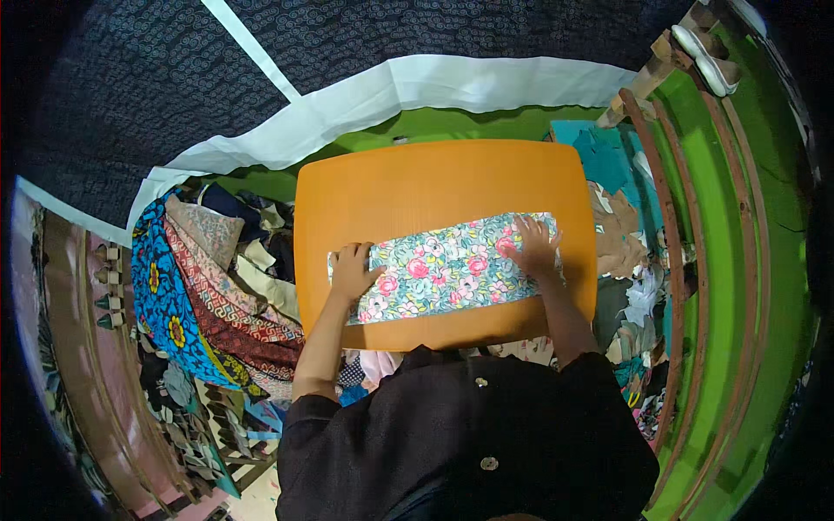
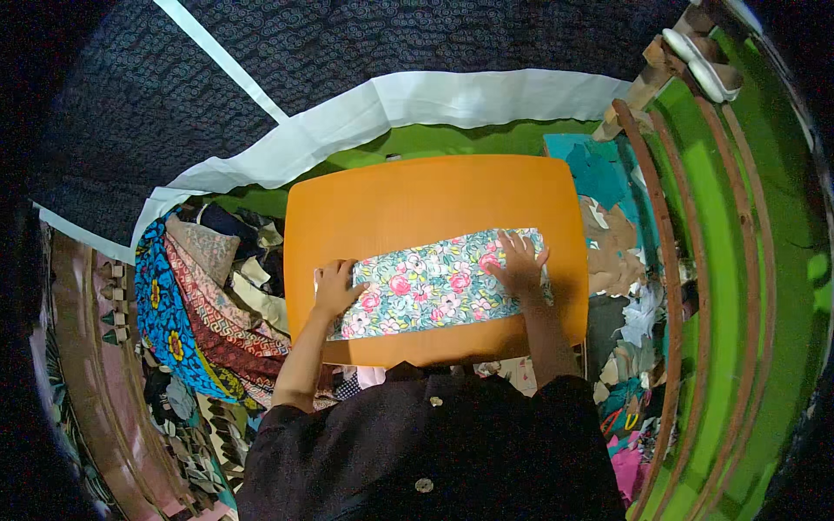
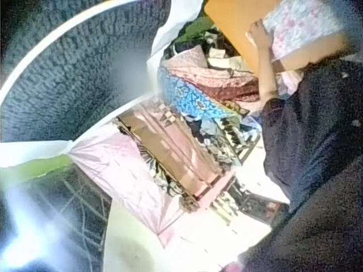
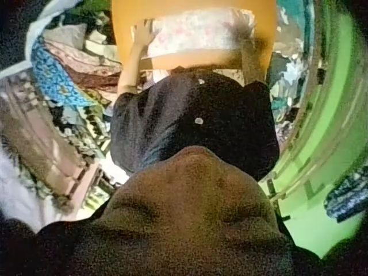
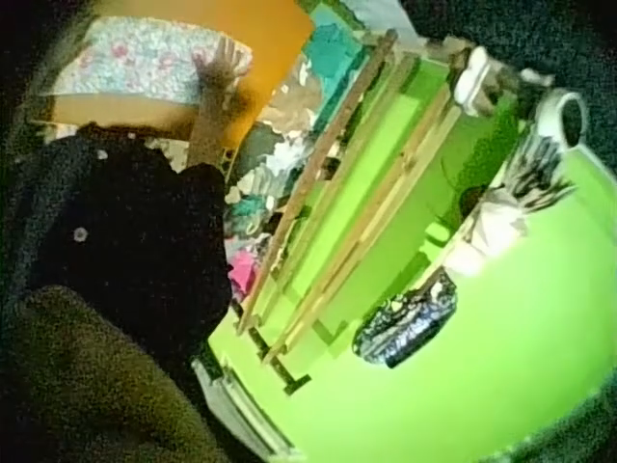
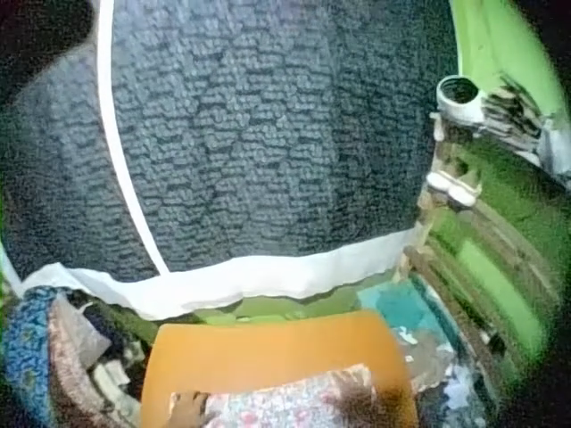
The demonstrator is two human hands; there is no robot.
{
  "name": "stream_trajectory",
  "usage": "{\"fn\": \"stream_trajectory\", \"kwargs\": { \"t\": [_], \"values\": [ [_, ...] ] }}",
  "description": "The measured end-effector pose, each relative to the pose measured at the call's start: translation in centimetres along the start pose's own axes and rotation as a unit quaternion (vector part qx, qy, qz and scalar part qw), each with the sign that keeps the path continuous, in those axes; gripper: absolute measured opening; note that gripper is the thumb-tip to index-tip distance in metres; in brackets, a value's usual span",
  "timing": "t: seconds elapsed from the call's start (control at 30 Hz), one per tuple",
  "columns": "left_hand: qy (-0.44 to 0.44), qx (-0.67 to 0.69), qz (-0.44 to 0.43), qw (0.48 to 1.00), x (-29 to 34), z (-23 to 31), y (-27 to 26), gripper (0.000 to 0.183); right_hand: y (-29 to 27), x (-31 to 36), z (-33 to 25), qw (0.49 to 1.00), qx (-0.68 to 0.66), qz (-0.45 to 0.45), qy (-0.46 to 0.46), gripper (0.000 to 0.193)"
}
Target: Folding various pieces of floral and solid-colored fabric on a table.
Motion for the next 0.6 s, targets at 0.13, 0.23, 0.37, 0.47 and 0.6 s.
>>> {"fn": "stream_trajectory", "kwargs": {
  "t": [0.13,0.23,0.37,0.47,0.6],
  "values": [
    [-0.060,0.074,-0.074,0.993,-0.1,-3.6,2.3,0.052,-1.5,-3.7,-0.5,0.993,0.009,-0.110,0.031,0.065],
    [-0.022,0.024,-0.158,0.987,-1.1,-2.7,1.4,0.048,-1.3,-3.8,1.0,0.989,0.025,-0.145,0.025,0.044],
    [-0.043,0.009,-0.217,0.975,-2.4,-1.4,-1.6,0.043,-1.9,-4.0,2.4,0.957,0.025,-0.290,0.003,0.042],
    [0.008,0.029,-0.129,0.991,-3.7,0.8,-6.9,0.034,-5.4,-5.3,2.0,0.963,-0.001,-0.270,0.006,0.036],
    [0.126,-0.013,0.109,0.986,-3.2,4.3,-14.2,0.018,-12.6,-6.2,0.4,0.991,-0.008,-0.126,-0.039,0.032]
  ]
}}
Point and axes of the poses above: each hand's wrist, its own x-axis away from the middle knuckle, its own y-axis out of the palm, z = x × y, the point moved 4 cm from there along -x, towards the middle knuckle, and after that the axes turned 15 degrees about z, right-handed, at the moved point
